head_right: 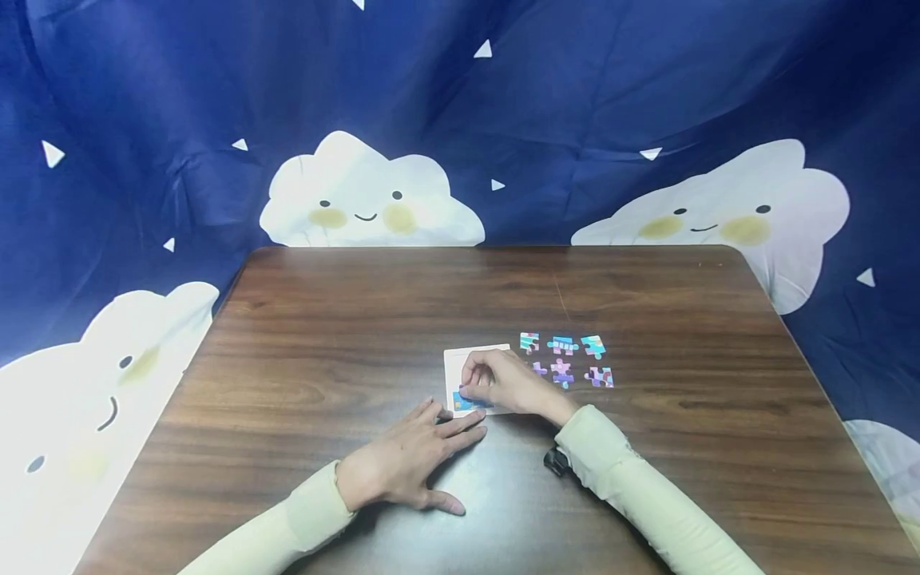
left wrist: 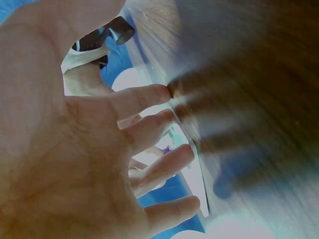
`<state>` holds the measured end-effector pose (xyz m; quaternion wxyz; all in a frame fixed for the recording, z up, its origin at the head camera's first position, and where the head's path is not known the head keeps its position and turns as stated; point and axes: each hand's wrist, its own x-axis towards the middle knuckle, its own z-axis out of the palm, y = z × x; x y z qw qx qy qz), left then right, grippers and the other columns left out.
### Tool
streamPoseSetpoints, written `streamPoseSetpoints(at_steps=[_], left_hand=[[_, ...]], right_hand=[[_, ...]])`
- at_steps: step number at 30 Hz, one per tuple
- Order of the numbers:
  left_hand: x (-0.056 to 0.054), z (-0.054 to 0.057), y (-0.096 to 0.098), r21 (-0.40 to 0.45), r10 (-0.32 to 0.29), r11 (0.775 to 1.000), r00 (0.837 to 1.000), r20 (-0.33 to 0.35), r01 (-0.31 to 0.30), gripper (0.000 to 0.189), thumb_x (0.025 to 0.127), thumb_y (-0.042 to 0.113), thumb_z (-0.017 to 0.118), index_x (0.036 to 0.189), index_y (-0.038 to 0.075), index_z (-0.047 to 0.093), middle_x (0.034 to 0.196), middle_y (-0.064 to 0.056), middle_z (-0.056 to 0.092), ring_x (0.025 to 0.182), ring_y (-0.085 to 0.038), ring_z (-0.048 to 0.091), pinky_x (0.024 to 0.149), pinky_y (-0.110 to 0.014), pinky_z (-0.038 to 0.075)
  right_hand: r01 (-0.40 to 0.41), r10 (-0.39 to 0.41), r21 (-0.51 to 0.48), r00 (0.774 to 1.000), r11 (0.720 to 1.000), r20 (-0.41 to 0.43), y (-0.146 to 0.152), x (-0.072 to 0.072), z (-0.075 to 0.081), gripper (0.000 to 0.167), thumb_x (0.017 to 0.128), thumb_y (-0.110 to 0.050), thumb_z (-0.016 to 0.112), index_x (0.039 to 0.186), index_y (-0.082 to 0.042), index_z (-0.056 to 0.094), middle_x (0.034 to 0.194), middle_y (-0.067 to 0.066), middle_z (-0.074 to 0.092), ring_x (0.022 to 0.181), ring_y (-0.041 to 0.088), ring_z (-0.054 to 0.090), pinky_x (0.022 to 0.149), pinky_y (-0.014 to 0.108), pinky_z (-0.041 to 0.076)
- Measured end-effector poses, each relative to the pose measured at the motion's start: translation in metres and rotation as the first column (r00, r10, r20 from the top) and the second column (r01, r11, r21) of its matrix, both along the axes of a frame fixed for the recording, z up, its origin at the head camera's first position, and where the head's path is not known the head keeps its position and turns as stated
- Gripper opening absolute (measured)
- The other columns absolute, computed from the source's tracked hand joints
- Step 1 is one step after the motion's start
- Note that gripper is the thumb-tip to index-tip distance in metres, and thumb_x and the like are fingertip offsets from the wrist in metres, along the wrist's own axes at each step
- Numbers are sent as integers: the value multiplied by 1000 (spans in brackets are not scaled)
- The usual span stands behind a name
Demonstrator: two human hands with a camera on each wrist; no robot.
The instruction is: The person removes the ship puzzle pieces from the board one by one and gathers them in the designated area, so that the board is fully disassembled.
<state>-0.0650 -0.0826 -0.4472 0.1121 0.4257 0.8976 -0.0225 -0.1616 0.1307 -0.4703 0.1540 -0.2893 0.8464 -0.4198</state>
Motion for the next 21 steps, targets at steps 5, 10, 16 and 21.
streamPoseSetpoints(at_steps=[5,10,16,21], left_hand=[[0,-2,0,11,0,1000,1000,-1,0,99,82,81,65,161,26,41,171,7,35,138,-23,46,122,-53,39],[0,-2,0,12,10,1000,1000,20,-11,100,83,80,65,162,26,38,172,8,31,139,-24,45,124,-54,37],[0,-1,1,10,19,1000,999,42,-20,100,83,79,65,163,25,36,174,7,28,138,-24,46,124,-55,35],[0,-1,1,10,25,1000,999,47,-26,100,84,79,66,163,25,36,174,7,28,138,-24,46,124,-55,36]], right_hand=[[19,-19,5,1000,1000,19,-2,1,-1,11,92,-14,79,91,-14,69,80,-3,70,73,7,61,69,21,49],[56,-55,-12,998,998,41,0,2,2,9,93,-14,77,93,-13,69,83,-1,71,76,10,62,72,22,50],[109,-105,-50,991,993,80,11,2,7,7,96,-13,74,98,-10,68,86,5,73,77,14,65,70,22,52],[149,-138,-78,982,986,130,26,1,10,10,97,-14,73,102,-7,67,89,9,75,77,19,70,70,25,58]])
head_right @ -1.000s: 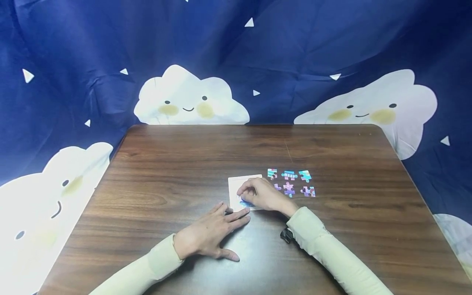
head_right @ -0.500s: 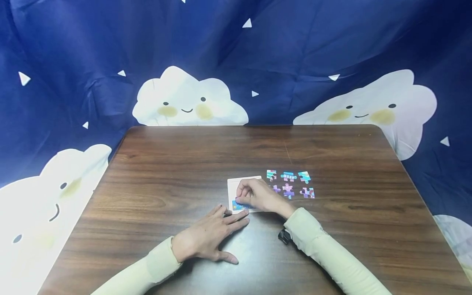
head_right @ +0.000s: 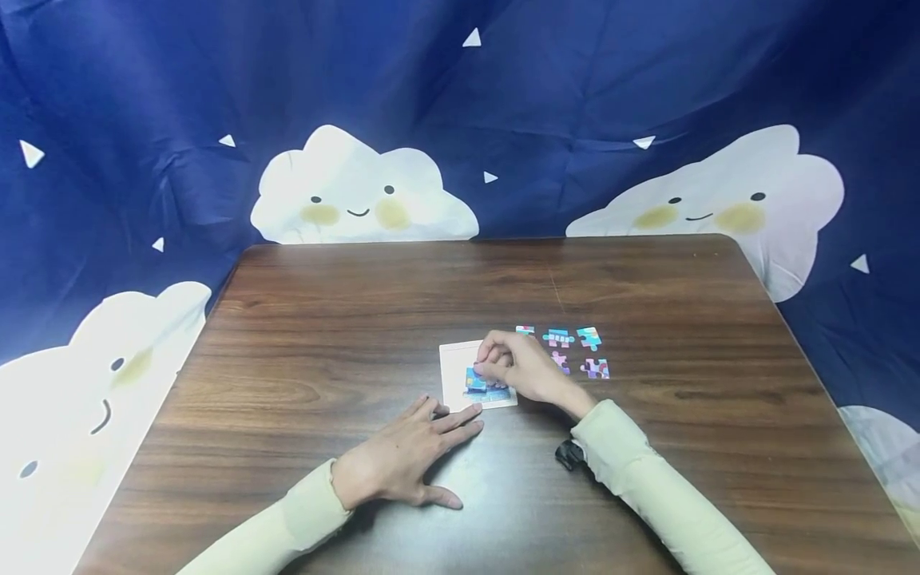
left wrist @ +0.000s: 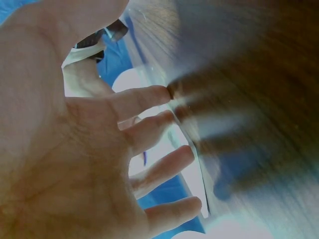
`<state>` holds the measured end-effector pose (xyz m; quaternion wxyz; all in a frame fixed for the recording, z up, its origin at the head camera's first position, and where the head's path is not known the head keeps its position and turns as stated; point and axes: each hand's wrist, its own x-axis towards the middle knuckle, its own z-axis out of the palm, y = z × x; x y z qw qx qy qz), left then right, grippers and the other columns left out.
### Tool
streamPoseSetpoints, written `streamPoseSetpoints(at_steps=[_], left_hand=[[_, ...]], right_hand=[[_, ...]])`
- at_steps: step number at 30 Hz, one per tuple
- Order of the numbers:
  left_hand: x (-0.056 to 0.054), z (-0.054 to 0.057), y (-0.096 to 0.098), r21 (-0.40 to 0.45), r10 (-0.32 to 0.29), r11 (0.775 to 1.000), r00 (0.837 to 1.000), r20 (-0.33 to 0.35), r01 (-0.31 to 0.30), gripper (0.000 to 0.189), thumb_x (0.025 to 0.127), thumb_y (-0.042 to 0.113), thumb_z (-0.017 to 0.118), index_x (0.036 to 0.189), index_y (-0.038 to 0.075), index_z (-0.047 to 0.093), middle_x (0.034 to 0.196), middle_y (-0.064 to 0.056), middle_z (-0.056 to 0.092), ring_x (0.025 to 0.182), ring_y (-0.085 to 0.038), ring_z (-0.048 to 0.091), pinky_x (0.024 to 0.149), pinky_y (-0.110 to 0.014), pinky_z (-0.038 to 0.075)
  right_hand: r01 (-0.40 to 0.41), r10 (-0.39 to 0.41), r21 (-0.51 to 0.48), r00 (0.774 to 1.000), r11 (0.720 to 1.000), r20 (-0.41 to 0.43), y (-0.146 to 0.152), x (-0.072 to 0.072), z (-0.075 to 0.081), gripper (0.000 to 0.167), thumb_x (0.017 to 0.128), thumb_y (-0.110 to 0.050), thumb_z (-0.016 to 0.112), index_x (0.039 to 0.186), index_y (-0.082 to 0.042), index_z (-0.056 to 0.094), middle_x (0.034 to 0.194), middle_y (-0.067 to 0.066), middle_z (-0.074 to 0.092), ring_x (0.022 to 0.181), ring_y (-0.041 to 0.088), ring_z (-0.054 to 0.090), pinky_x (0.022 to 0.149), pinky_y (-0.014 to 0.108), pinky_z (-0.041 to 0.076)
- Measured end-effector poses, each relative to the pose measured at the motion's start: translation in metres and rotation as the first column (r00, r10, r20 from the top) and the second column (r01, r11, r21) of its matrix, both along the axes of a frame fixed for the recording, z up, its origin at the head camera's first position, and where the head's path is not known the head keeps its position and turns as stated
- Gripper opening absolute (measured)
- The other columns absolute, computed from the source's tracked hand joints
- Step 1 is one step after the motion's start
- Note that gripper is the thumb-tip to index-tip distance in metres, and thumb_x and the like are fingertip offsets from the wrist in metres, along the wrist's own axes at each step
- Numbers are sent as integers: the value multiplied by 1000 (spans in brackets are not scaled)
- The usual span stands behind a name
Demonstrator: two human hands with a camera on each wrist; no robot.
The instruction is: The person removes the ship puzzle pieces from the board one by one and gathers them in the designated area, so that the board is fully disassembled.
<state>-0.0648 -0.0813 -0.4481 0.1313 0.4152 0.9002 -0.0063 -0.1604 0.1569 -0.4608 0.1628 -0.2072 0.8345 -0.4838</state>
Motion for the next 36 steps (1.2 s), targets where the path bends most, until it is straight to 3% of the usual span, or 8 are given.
streamPoseSetpoints(at_steps=[5,10,17,23,36], left_hand=[[0,0,0,-1,6,1000,1000,12,-6,100,84,78,66,164,26,35,174,8,26,139,-24,45,124,-54,36],[1,0,1,-3,11,1000,1000,12,-11,101,84,78,66,164,26,34,174,8,26,140,-24,44,124,-54,36],[2,0,1,-3,17,1000,1000,21,-17,101,84,77,67,164,26,34,174,8,26,141,-24,45,123,-53,37],[3,1,2,0,14,1000,1000,21,-14,100,84,77,67,164,26,35,174,8,26,140,-23,45,123,-54,38],[2,0,3,-11,17,1000,1000,17,-17,101,84,77,67,164,26,34,174,8,25,142,-24,45,123,-52,37]], right_hand=[[27,-24,-50,997,998,77,17,0,0,13,99,-12,71,107,-3,65,93,16,75,79,27,75,70,36,64],[73,-69,-47,994,996,84,31,3,1,16,98,-11,72,108,-2,66,93,18,75,76,27,74,68,39,64],[97,-97,3,994,995,40,48,7,1,12,97,-11,74,105,-4,67,91,15,76,71,25,73,64,38,63],[107,-110,49,993,993,54,62,13,0,12,96,-7,73,104,-2,67,89,14,76,69,21,71,62,34,62],[61,-64,76,997,995,44,68,23,-8,7,96,0,70,102,0,67,88,14,73,70,19,71,62,32,63]])
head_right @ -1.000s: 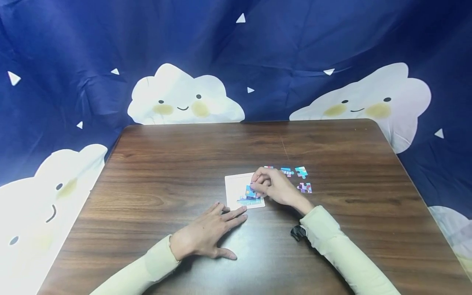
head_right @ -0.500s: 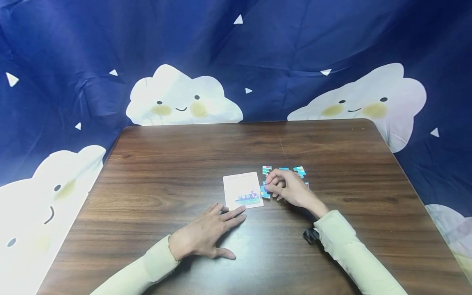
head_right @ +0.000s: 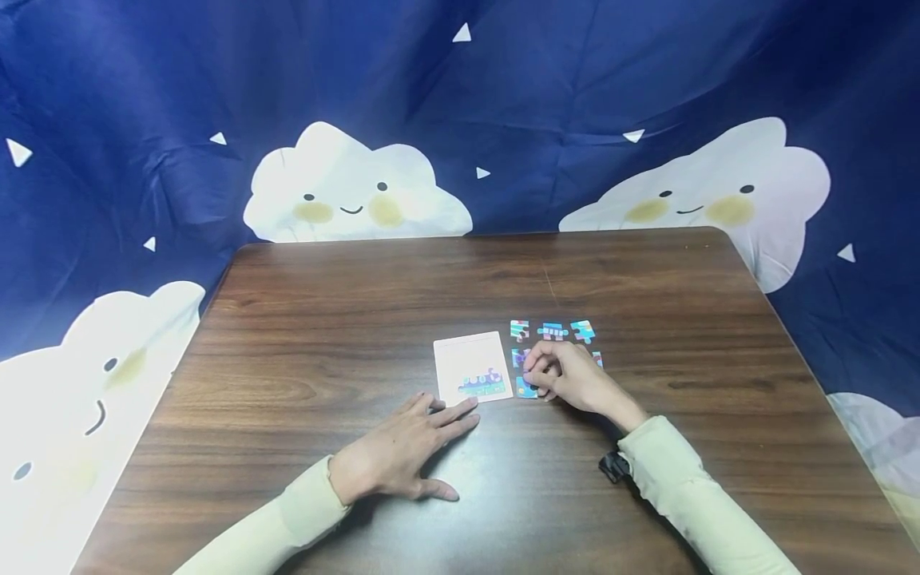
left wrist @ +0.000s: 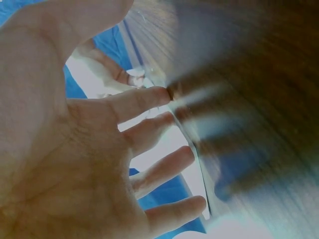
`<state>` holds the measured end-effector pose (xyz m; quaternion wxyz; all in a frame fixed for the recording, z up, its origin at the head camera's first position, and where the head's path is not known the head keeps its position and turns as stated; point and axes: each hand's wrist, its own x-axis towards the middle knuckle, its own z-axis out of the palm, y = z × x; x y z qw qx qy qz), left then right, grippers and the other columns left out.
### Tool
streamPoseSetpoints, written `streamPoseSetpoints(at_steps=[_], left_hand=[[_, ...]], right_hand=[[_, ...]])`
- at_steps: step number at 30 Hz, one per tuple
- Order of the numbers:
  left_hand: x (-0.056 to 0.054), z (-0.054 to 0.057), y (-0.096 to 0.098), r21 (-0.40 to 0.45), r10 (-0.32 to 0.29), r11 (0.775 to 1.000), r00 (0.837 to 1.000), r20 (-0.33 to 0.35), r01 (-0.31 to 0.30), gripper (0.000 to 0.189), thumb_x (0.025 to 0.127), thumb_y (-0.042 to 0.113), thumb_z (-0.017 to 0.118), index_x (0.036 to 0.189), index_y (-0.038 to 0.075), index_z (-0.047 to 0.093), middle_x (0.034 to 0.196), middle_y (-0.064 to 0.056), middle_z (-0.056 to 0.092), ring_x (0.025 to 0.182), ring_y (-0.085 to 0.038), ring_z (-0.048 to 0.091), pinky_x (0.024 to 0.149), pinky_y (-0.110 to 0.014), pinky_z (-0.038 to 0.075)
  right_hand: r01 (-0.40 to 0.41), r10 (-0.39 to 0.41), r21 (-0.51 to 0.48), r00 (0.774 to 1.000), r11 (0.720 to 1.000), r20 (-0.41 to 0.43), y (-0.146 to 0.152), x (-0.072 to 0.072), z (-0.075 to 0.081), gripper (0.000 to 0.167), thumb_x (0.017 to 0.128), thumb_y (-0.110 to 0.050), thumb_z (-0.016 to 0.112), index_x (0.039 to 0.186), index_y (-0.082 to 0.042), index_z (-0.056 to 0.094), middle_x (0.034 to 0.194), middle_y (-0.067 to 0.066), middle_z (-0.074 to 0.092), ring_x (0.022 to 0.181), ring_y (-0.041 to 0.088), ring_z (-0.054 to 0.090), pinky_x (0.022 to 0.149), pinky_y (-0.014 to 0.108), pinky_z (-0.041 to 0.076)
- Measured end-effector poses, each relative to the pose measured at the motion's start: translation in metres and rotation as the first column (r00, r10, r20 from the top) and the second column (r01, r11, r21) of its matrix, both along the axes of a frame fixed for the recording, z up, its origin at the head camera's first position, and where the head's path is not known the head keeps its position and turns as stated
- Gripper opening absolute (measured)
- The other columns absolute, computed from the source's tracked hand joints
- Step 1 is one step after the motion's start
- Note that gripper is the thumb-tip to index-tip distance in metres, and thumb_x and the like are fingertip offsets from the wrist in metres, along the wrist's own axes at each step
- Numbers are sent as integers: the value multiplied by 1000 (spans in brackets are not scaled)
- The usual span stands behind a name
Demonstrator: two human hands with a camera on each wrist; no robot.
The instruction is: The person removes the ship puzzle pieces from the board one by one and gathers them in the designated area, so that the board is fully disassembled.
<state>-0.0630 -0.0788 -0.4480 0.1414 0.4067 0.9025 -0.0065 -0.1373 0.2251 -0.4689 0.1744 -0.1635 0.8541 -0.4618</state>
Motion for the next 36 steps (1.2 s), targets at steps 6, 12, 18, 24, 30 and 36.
streamPoseSetpoints(at_steps=[6,12,18,24,30,36], left_hand=[[-1,0,0,-2,3,1000,1000,5,-3,102,83,77,67,165,26,33,175,7,24,143,-24,44,124,-53,36],[0,0,0,-11,2,1000,1000,-7,-2,102,83,78,67,165,27,32,175,8,23,142,-23,44,124,-53,37],[1,0,-1,-11,-2,1000,1000,-16,2,102,83,78,66,165,27,33,175,8,25,142,-23,44,123,-53,38],[1,1,-1,-4,1,1000,1000,-20,-1,103,83,78,67,164,26,33,174,7,26,141,-23,45,123,-52,38],[1,-1,-1,-10,-1,1000,1000,-25,1,103,82,78,67,165,26,33,174,7,25,139,-22,45,123,-53,39],[1,-1,-1,-2,-2,1000,1000,-28,2,103,82,78,68,164,26,34,174,7,26,137,-22,45,122,-52,39]], right_hand=[[4,0,59,998,998,-69,-5,2,0,15,89,-2,79,98,-3,67,83,8,72,65,17,70,60,30,60],[31,-10,144,990,989,-141,-6,3,2,16,87,-6,82,95,-9,69,82,3,71,65,12,64,58,23,53],[36,1,181,980,983,-200,-8,3,1,17,85,-8,84,94,-12,70,84,0,68,67,7,58,60,21,49],[42,5,200,974,979,-228,-10,1,-1,20,82,-8,87,93,-13,70,84,-1,67,69,7,57,63,21,48],[37,13,199,970,979,-244,-12,1,0,17,85,-11,85,95,-14,71,84,-3,66,68,6,56,62,21,47],[24,34,206,962,978,-272,-19,-3,7,9,92,-13,78,94,-17,71,81,-6,67,71,8,57,64,21,46]])
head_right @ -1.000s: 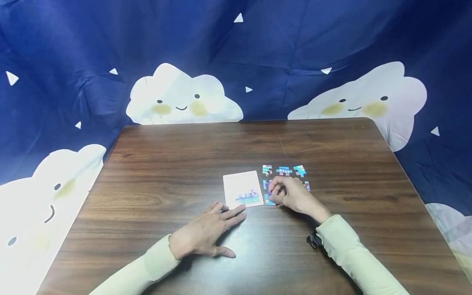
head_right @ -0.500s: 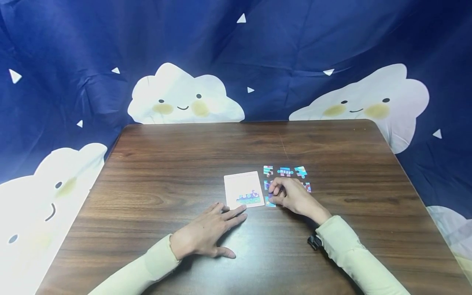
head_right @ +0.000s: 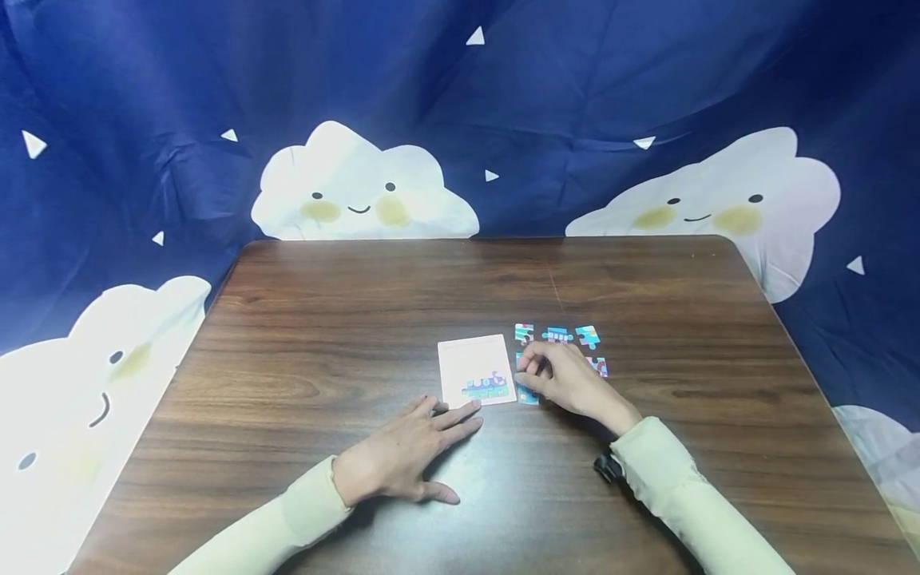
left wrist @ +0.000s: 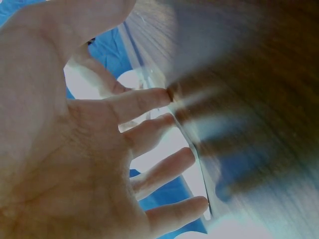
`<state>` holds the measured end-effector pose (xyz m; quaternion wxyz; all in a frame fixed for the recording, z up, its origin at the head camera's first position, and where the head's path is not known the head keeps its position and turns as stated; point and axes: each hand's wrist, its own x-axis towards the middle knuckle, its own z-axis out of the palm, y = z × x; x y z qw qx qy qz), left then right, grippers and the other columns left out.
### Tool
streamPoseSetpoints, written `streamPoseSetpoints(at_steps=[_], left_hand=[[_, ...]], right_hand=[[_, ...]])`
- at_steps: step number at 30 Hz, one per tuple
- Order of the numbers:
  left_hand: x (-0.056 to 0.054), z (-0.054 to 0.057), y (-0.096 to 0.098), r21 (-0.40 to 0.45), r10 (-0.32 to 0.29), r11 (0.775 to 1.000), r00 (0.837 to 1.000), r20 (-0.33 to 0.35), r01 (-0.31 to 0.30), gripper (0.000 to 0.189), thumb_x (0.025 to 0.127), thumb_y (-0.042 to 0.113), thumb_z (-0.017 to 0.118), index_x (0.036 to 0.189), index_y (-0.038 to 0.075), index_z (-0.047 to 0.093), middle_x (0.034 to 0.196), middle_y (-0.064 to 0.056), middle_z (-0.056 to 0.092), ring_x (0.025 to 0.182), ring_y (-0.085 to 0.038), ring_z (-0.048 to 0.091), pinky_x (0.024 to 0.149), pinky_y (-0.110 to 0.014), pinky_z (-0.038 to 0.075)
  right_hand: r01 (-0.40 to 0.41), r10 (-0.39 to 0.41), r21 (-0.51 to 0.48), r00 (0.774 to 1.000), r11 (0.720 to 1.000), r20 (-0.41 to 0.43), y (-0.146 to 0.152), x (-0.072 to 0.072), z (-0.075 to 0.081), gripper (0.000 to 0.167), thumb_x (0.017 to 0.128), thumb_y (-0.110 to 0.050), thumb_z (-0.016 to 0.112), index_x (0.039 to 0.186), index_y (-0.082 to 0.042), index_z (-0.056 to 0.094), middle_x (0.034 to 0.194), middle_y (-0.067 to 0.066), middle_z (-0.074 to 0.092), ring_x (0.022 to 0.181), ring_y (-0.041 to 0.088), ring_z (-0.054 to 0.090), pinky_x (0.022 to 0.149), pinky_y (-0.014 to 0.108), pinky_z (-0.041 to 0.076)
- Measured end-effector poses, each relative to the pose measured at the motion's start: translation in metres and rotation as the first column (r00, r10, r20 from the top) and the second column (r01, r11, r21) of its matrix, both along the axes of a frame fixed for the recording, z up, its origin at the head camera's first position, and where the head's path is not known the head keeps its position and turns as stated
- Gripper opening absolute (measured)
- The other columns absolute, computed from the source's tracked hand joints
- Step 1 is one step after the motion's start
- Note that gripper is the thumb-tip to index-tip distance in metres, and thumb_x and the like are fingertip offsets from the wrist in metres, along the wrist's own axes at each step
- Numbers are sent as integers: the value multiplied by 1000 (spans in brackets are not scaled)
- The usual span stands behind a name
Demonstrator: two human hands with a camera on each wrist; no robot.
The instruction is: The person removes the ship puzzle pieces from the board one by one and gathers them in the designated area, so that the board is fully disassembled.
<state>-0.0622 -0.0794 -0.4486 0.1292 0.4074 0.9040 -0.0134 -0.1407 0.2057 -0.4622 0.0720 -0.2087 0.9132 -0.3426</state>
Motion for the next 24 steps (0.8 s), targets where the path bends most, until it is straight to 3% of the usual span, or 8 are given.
streamPoseSetpoints(at_steps=[9,17,24], left_hand=[[1,2,0,3,-7,1000,1000,0,7,103,82,77,68,164,25,34,174,7,27,136,-22,46,121,-53,40],[1,-1,-1,-6,-13,1000,1000,-1,13,103,83,77,68,164,25,34,174,6,27,136,-23,47,120,-54,41],[-1,-1,-2,-3,-18,1000,999,-35,17,101,83,77,68,163,25,37,173,7,30,136,-22,47,119,-50,42]], right_hand=[[-54,55,-38,998,998,9,-25,-11,13,8,97,-19,74,99,-12,72,85,-5,70,77,11,62,70,23,50],[-90,89,-43,996,995,-4,-42,-17,8,7,97,-13,72,104,-11,76,89,-3,71,82,11,61,76,29,52],[-132,134,-44,990,990,37,-55,-22,4,10,98,-8,70,104,-8,77,87,-1,72,75,10,59,70,23,49]])
